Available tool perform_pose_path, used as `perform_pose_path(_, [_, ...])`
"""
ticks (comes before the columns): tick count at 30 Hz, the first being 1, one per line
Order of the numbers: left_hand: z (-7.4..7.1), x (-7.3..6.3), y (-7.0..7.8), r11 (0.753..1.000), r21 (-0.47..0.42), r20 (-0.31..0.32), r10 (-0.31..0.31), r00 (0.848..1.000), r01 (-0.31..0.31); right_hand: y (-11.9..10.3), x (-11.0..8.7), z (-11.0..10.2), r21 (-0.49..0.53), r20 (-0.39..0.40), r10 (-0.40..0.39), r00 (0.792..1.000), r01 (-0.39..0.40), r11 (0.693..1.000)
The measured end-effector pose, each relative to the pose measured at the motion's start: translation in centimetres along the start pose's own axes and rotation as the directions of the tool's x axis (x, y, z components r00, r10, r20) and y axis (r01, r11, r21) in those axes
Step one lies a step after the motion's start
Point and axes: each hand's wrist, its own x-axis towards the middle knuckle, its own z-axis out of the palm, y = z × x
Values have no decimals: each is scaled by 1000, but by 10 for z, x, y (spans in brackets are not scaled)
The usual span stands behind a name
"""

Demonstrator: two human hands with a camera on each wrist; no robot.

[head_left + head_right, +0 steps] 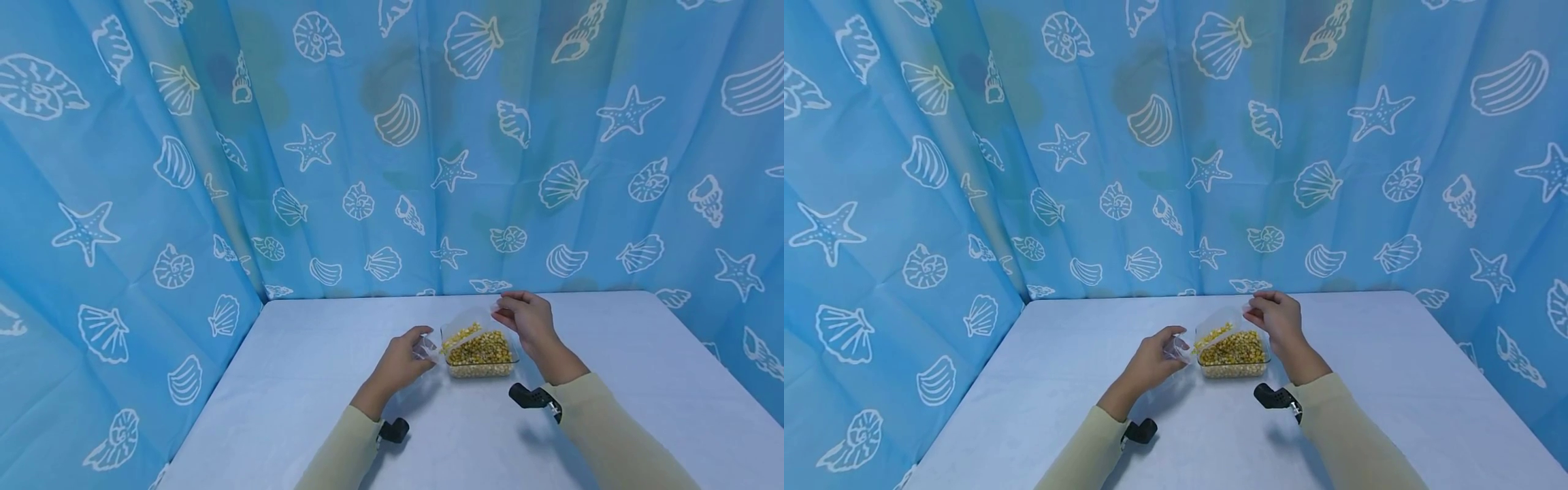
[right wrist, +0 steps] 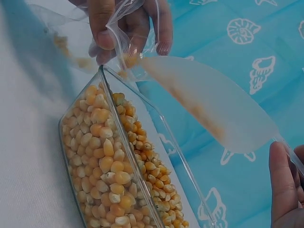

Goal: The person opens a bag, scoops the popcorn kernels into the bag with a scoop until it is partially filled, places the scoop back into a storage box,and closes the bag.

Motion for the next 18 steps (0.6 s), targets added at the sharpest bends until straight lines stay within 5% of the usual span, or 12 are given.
perform_pose_path(18, [2,0,-1,1000,-11,0,4,1000,-4,-5,-2,0,-10,13,-33,999,33,999])
